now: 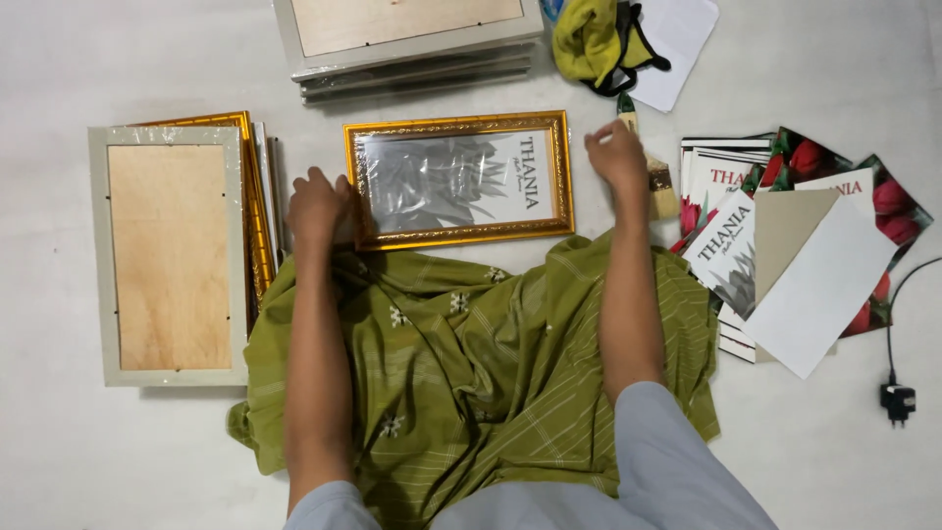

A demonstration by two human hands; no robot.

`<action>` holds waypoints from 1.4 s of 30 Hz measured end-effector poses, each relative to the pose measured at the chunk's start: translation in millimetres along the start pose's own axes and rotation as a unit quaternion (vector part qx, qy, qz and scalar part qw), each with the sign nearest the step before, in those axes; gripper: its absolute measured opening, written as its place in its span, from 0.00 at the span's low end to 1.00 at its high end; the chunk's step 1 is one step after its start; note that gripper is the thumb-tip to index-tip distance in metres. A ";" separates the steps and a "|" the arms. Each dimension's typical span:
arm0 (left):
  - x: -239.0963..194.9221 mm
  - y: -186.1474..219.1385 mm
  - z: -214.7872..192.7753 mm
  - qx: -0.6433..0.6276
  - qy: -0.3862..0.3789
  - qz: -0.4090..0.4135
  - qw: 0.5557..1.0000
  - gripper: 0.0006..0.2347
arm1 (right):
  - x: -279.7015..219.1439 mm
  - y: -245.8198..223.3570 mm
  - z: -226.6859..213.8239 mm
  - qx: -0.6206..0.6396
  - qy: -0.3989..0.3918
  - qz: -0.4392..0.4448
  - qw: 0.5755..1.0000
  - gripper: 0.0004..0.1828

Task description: Cleaning glass frames with a brush and inserting pictures into them.

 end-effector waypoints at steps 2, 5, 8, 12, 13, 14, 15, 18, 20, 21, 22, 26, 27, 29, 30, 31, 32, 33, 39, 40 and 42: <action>8.5 -17.8 8.4 -0.005 -0.001 -0.007 1.000 0.23 | -19.4 -8.0 -22.1 -0.018 0.044 0.016 0.999 0.17; 29.9 -46.9 21.1 0.008 -0.009 -0.036 0.999 0.28 | -5.9 19.4 -34.3 -0.029 0.077 0.085 0.993 0.21; -48.4 11.5 -11.6 0.036 -0.085 -0.051 0.994 0.29 | 12.6 64.3 -8.0 -0.058 -0.012 0.111 0.992 0.30; -57.1 25.6 -1.6 0.046 -0.119 0.002 0.992 0.28 | -10.4 34.3 -34.6 -0.114 -0.081 0.026 0.990 0.36; -61.6 26.9 -6.7 0.045 -0.118 0.002 0.992 0.28 | -7.5 33.8 -33.7 -0.115 -0.081 0.025 0.990 0.36; -66.1 28.6 -11.1 0.033 -0.125 0.004 0.992 0.29 | -4.2 31.0 -33.1 -0.099 -0.073 -0.003 0.992 0.33; -70.1 30.7 -16.2 0.023 -0.134 0.007 0.991 0.29 | -2.4 28.9 -31.5 -0.082 -0.066 -0.029 0.994 0.31; -105.0 54.1 -48.1 0.040 -0.186 -0.007 0.982 0.26 | -20.3 -0.1 -58.0 0.009 0.102 -0.146 0.984 0.19; -51.4 4.7 -22.5 0.014 -0.169 -0.012 0.986 0.20 | -38.2 -44.6 -85.2 0.090 0.099 -0.130 0.982 0.22; -24.7 -20.6 -10.5 -0.012 -0.154 -0.015 0.988 0.14 | -48.0 -65.1 -98.3 0.171 0.095 -0.110 0.974 0.26; -32.0 -20.5 -15.2 -0.012 -0.152 -0.016 0.988 0.14 | -50.2 -73.1 -94.2 0.172 0.094 -0.112 0.974 0.26; -59.3 -7.3 -41.8 -0.156 -0.051 -0.141 0.976 0.18 | -82.5 -111.9 -90.9 0.185 0.093 -0.227 0.952 0.13; -65.6 3.7 -45.6 -0.126 -0.085 -0.126 0.980 0.28 | -93.0 -120.6 -88.5 0.187 0.047 -0.212 0.958 0.13; -51.3 -16.2 -28.2 -0.041 -0.124 -0.062 0.989 0.27 | -92.6 -110.5 -96.9 0.165 -0.002 -0.260 0.952 0.15; -45.6 -25.3 -17.0 0.044 -0.163 0.002 0.986 0.28 | -94.3 -106.9 -98.6 0.141 -0.051 -0.306 0.940 0.18; -41.7 -32.3 -11.0 0.044 -0.166 0.001 0.985 0.28 | -79.4 -82.6 -84.6 0.140 -0.053 -0.305 0.941 0.18; -37.7 -38.0 -6.1 0.042 -0.154 0.016 0.987 0.28 | -63.8 -56.2 -67.9 0.092 -0.077 -0.275 0.954 0.17; -30.0 -40.1 -3.2 0.039 -0.139 0.034 0.989 0.28 | -44.5 -32.3 -54.6 0.044 -0.096 -0.247 0.963 0.20; -7.9 -63.5 11.1 -0.012 -0.117 0.055 0.992 0.26 | -92.0 -93.8 -101.2 0.113 0.065 -0.181 0.975 0.19; -5.5 -66.2 9.5 -0.012 -0.117 0.054 0.992 0.26 | -89.8 -92.1 -95.1 0.113 0.065 -0.182 0.975 0.19; 1.2 -72.5 2.1 -0.081 -0.108 0.039 0.990 0.24 | -87.5 -93.9 -75.2 0.132 -0.030 -0.223 0.965 0.20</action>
Point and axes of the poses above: each hand's wrist, its own x-axis towards the middle knuckle, its own z-axis out of the palm, y = z × x, the point moved 4 cm from there along x, towards the middle knuckle, and after that the axes turned 14 degrees about -x, right-handed, at the moved point
